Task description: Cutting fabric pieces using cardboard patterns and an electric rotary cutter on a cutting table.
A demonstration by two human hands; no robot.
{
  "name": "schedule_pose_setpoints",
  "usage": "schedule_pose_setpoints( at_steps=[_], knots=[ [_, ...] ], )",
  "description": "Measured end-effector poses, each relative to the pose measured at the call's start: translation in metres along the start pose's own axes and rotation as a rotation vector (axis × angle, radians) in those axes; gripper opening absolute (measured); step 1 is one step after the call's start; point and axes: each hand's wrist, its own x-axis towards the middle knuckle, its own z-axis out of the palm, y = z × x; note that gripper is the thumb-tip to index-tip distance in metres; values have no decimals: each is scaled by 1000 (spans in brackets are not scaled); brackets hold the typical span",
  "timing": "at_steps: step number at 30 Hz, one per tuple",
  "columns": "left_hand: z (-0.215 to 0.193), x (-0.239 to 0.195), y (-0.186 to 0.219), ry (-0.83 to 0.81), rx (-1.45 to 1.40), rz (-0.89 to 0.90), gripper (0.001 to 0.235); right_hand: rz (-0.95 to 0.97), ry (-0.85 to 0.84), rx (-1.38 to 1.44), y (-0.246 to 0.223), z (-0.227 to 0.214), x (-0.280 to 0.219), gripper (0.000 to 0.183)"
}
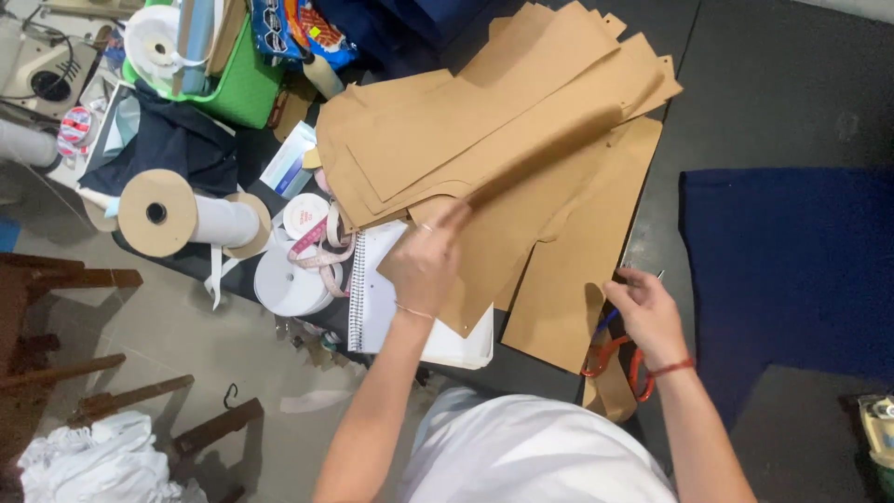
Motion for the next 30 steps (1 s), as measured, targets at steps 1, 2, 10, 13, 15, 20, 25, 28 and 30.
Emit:
schedule_pose_setpoints(
  at_steps=[1, 2, 10, 13, 15, 20, 25, 28, 30],
  knots=[
    [-1, -5, 6, -37, -6, 86, 24, 40, -15, -8, 2, 6, 4, 54],
    [8, -17, 10, -36, -9, 92, 24, 38, -9, -4, 1, 9, 6, 54],
    [53, -57, 10, -206, 59, 184, 34, -124, -61, -54, -20, 6, 5, 39],
    [28, -27, 7, -206, -1, 39, 36, -76, -10, -372, -19, -1, 2, 56],
    [22, -10, -1, -171, -32, -16, 35, -191, 132, -412, -40, 1, -15, 55],
    [23, 3, -19, -132, -177, -195, 22, -549, 267, -366, -29, 15, 5, 40],
    [14, 10, -10, -130, -191, -249, 23, 40, -1, 281, -51, 50, 46, 47],
    [11, 7, -13, -125, -203, -300, 23, 58, 57, 314, -43, 72, 78, 46],
    [27, -6, -31, -114, -204, -309, 24, 53, 66, 302, -28, 88, 106, 45]
  ],
)
